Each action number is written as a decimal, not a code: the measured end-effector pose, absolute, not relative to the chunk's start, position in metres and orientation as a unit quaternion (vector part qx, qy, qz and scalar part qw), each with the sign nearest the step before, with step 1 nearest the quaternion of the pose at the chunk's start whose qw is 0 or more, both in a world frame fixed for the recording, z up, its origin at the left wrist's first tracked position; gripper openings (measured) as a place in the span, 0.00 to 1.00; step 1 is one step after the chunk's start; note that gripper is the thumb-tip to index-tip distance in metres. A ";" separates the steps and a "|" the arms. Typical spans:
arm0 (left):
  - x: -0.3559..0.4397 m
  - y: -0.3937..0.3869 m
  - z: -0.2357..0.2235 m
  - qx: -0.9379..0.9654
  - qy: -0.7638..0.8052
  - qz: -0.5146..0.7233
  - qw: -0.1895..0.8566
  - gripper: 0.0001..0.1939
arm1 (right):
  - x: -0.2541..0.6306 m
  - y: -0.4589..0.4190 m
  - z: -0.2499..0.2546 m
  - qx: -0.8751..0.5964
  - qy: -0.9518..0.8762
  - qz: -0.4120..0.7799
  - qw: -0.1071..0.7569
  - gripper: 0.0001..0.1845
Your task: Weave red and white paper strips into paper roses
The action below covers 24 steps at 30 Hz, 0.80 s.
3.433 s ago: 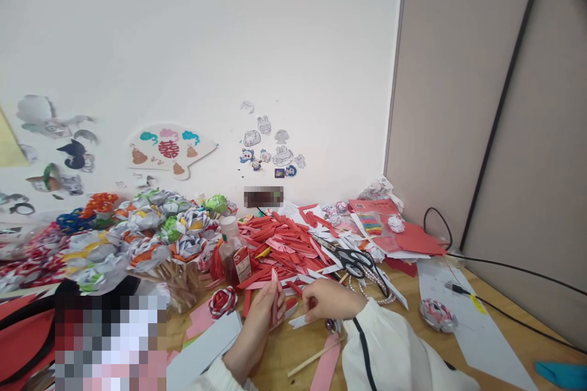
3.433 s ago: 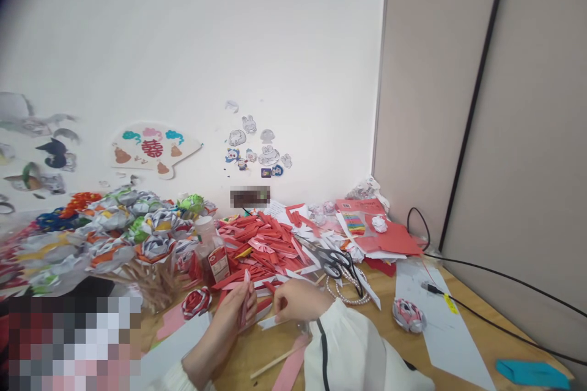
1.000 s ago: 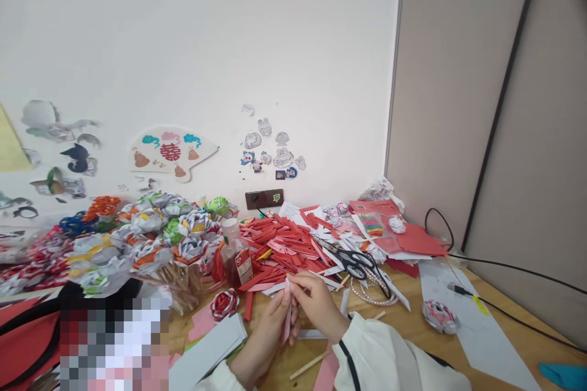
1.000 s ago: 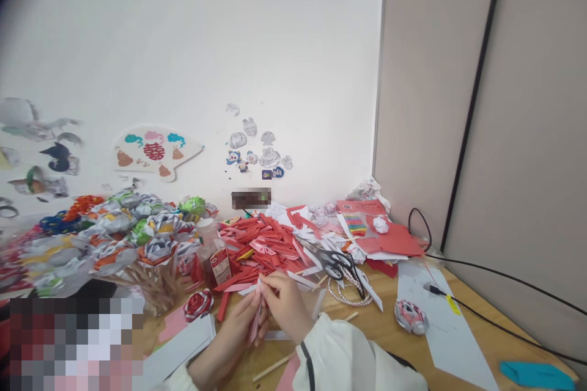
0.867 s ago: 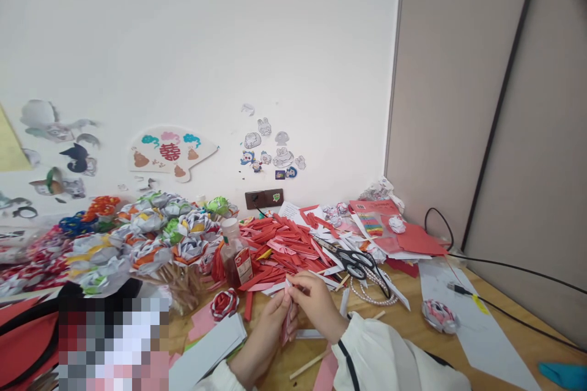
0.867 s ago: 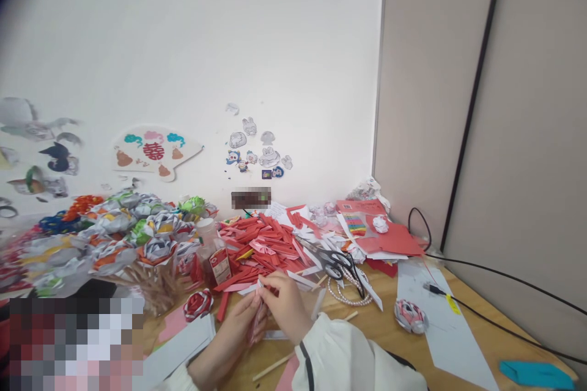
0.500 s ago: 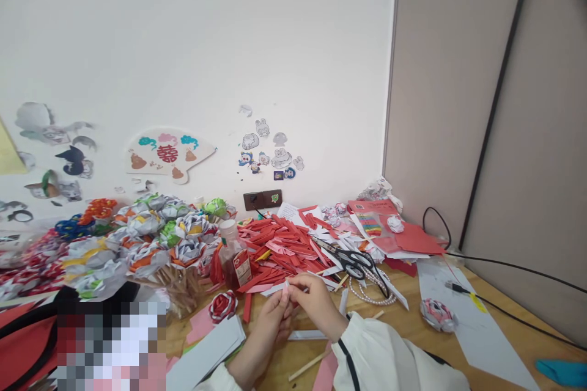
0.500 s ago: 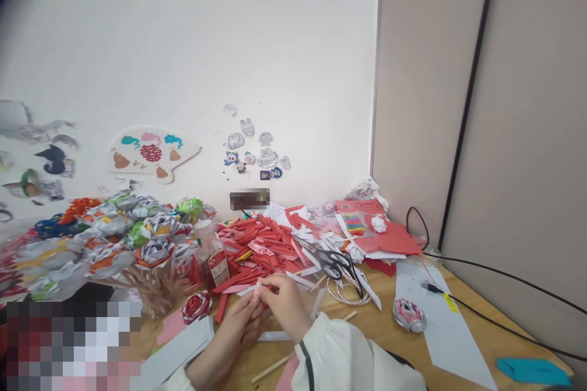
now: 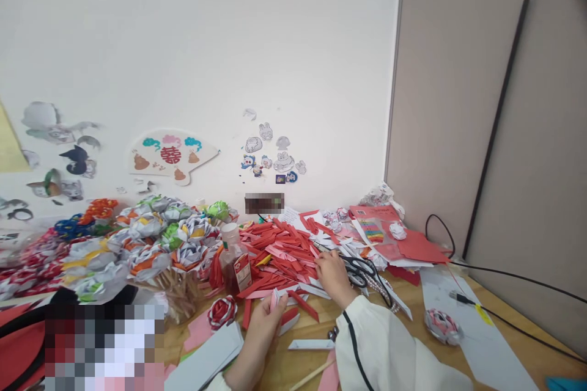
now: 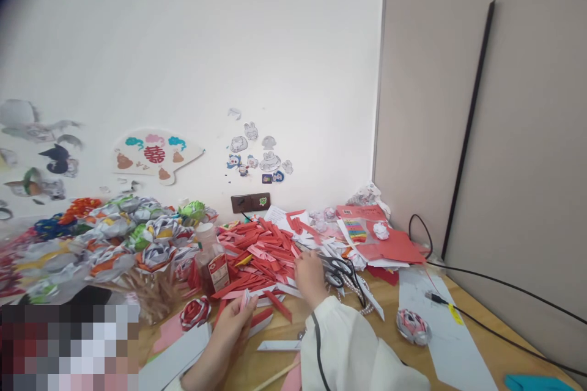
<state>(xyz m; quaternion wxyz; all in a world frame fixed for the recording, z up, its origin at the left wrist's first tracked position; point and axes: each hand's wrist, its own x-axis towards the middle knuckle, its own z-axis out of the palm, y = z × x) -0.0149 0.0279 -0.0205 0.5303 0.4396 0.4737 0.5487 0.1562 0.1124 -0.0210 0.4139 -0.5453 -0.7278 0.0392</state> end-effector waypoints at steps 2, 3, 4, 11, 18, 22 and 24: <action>-0.015 0.026 -0.020 0.437 0.482 0.546 0.528 0.26 | 0.156 0.113 -0.023 -0.541 -0.723 0.040 0.427 0.14; -0.014 0.025 -0.020 0.437 0.485 0.545 0.526 0.27 | 0.157 0.114 -0.023 -0.536 -0.719 0.043 0.439 0.15; -0.015 0.024 -0.019 0.437 0.487 0.546 0.524 0.27 | 0.159 0.114 -0.022 -0.530 -0.715 0.048 0.454 0.16; -0.022 0.029 -0.015 0.430 0.477 0.567 0.516 0.27 | 0.151 0.098 -0.008 -0.429 -0.708 0.163 0.537 0.14; -0.021 0.036 -0.019 0.423 0.461 0.566 0.537 0.30 | 0.112 0.068 -0.018 -0.316 -0.746 0.327 0.486 0.11; -0.020 0.032 -0.019 0.428 0.453 0.572 0.533 0.27 | 0.107 0.061 -0.016 -0.306 -0.744 0.341 0.485 0.07; -0.021 0.031 -0.018 0.427 0.450 0.582 0.526 0.27 | 0.107 0.058 -0.013 -0.313 -0.746 0.332 0.486 0.06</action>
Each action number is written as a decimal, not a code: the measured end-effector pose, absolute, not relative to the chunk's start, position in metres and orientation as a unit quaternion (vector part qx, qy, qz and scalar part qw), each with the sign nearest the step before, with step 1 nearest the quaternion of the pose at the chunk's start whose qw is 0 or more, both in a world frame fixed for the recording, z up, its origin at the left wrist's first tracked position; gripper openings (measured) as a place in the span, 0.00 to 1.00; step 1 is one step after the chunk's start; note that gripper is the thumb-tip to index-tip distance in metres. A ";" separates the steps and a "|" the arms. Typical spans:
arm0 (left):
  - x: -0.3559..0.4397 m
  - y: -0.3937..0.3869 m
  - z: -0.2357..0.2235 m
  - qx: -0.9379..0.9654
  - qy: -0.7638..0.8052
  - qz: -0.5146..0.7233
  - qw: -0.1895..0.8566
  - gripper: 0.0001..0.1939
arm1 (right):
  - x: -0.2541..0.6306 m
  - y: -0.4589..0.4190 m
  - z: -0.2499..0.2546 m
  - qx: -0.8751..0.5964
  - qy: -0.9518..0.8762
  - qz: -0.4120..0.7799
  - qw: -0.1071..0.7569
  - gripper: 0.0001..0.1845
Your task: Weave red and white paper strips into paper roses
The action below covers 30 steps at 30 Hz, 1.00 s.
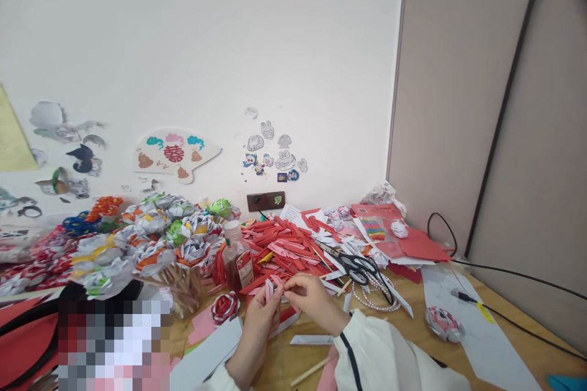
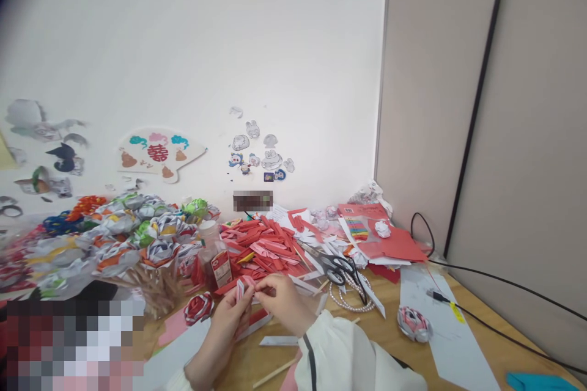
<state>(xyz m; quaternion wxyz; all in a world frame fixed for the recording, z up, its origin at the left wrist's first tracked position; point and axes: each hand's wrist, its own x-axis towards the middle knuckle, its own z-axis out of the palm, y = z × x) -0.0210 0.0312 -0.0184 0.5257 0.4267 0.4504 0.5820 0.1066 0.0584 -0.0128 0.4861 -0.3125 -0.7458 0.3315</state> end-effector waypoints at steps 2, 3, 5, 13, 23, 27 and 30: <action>-0.022 0.031 -0.018 0.422 0.450 0.595 0.514 0.27 | 0.105 0.056 -0.012 -0.329 -0.754 0.307 0.478 0.06; -0.023 0.032 -0.018 0.418 0.450 0.604 0.508 0.26 | 0.104 0.056 -0.012 -0.338 -0.760 0.294 0.471 0.06; -0.024 0.032 -0.017 0.411 0.449 0.621 0.494 0.26 | 0.102 0.055 -0.015 -0.354 -0.771 0.274 0.452 0.05; -0.029 0.034 -0.016 0.394 0.440 0.647 0.482 0.24 | 0.115 0.063 -0.010 -0.425 -0.792 0.205 0.387 0.08; -0.031 0.034 -0.017 0.396 0.441 0.637 0.492 0.23 | 0.164 0.085 -0.015 -0.594 -0.750 0.082 0.279 0.08; -0.030 0.034 -0.017 0.398 0.448 0.629 0.496 0.24 | 0.160 0.086 -0.016 -0.583 -0.743 0.084 0.317 0.06; -0.029 0.033 -0.016 0.401 0.452 0.621 0.499 0.25 | 0.158 0.089 -0.015 -0.550 -0.736 0.108 0.380 0.09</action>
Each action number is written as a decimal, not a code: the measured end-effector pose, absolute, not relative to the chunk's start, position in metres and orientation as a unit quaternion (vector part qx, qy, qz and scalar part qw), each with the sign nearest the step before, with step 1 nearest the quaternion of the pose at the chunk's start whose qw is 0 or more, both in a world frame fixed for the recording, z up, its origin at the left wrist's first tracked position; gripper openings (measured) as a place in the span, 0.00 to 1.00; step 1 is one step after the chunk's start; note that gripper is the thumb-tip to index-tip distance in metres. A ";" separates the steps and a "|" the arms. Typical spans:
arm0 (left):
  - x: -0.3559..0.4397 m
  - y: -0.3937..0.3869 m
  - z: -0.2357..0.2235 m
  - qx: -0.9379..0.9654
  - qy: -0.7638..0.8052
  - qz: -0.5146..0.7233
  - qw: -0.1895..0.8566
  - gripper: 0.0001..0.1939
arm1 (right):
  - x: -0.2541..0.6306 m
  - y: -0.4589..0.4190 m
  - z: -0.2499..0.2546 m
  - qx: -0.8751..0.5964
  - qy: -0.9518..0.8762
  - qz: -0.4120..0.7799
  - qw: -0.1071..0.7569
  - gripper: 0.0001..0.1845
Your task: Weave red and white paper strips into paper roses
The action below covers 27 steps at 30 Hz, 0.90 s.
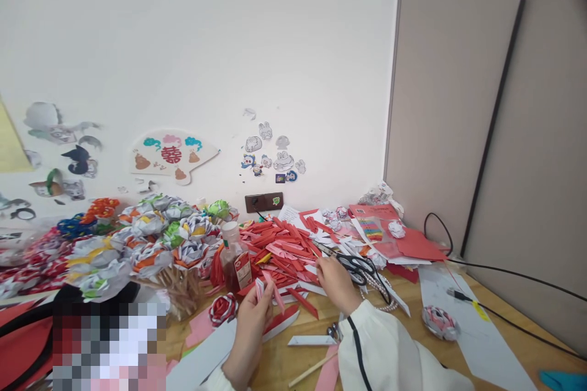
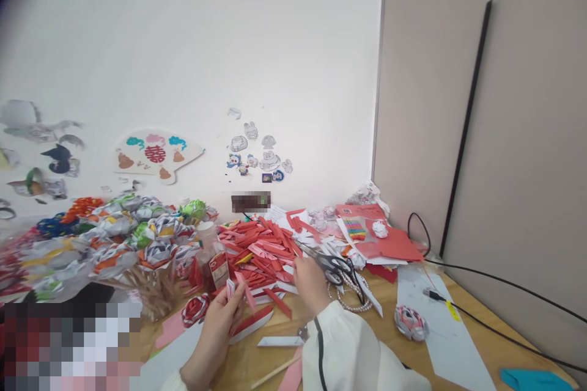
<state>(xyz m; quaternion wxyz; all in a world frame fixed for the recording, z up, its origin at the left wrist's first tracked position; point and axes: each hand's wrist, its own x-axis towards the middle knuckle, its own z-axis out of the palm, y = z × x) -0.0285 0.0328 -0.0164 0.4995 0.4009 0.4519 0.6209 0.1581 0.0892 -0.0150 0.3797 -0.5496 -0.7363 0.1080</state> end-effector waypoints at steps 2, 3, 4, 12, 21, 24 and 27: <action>-0.027 0.031 -0.016 0.404 0.451 0.615 0.505 0.25 | 0.154 0.090 -0.015 -0.516 -0.730 0.138 0.427 0.11; -0.026 0.031 -0.016 0.405 0.451 0.611 0.509 0.25 | 0.151 0.090 -0.016 -0.496 -0.727 0.156 0.449 0.11; -0.025 0.030 -0.016 0.406 0.450 0.608 0.513 0.25 | 0.147 0.089 -0.016 -0.476 -0.723 0.175 0.470 0.11; -0.016 0.029 -0.017 0.421 0.444 0.590 0.526 0.27 | 0.107 0.060 -0.017 -0.338 -0.716 0.287 0.538 0.09; -0.017 0.026 -0.013 0.431 0.428 0.597 0.524 0.26 | 0.104 0.048 -0.009 -0.291 -0.718 0.306 0.553 0.09; -0.016 0.025 -0.013 0.436 0.425 0.597 0.522 0.25 | 0.103 0.050 -0.012 -0.316 -0.696 0.311 0.565 0.08; -0.015 0.024 -0.012 0.440 0.427 0.599 0.515 0.25 | 0.100 0.052 -0.017 -0.343 -0.675 0.321 0.568 0.08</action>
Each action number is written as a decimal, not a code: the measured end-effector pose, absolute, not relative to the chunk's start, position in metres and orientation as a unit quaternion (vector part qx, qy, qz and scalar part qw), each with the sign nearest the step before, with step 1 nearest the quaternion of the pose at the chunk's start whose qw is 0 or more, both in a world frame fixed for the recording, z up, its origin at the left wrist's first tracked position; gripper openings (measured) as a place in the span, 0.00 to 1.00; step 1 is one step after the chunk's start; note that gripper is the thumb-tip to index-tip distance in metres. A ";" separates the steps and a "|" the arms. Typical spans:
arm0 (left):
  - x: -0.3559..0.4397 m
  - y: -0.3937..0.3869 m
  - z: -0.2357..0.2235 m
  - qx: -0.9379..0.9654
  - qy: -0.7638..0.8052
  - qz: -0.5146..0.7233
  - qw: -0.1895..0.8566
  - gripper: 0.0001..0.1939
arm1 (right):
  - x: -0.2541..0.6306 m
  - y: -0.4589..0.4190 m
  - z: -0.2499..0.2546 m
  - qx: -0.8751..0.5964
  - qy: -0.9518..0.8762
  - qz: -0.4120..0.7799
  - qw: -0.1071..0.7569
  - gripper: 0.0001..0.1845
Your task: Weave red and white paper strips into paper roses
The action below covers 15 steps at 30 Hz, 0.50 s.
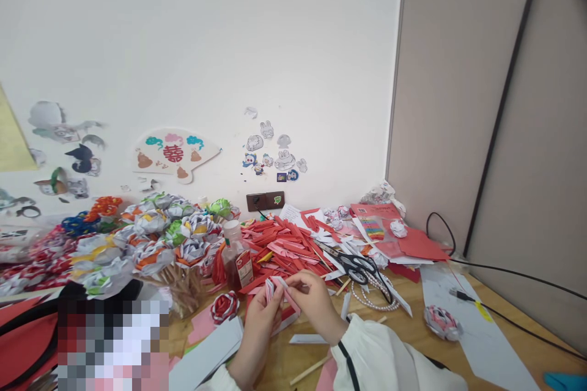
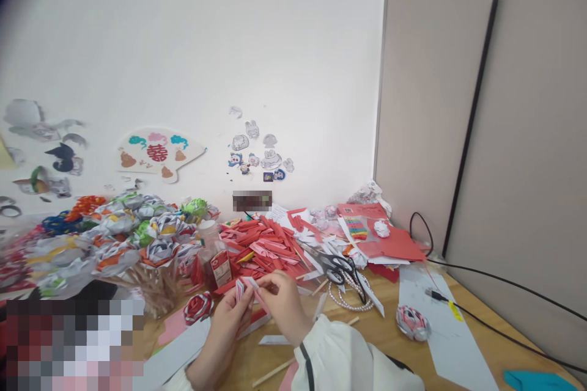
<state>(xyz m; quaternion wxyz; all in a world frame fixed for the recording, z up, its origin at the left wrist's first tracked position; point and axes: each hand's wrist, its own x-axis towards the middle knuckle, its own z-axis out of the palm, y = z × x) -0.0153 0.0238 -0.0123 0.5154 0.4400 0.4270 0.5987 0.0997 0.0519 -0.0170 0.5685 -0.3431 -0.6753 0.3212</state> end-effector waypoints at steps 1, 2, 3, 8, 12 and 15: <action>-0.015 0.023 -0.012 0.440 0.429 0.601 0.511 0.25 | 0.099 0.052 -0.018 -0.339 -0.677 0.323 0.568 0.08; -0.016 0.023 -0.012 0.439 0.431 0.604 0.506 0.25 | 0.098 0.053 -0.020 -0.329 -0.681 0.326 0.568 0.07; -0.016 0.023 -0.011 0.439 0.434 0.607 0.501 0.25 | 0.098 0.053 -0.021 -0.317 -0.684 0.329 0.569 0.07; -0.018 0.025 -0.012 0.446 0.450 0.611 0.475 0.25 | 0.097 0.057 -0.026 -0.291 -0.683 0.347 0.574 0.08; -0.019 0.028 -0.013 0.459 0.456 0.610 0.457 0.25 | 0.096 0.057 -0.029 -0.291 -0.667 0.338 0.596 0.07; -0.020 0.029 -0.014 0.465 0.460 0.611 0.445 0.25 | 0.095 0.054 -0.027 -0.306 -0.665 0.320 0.601 0.07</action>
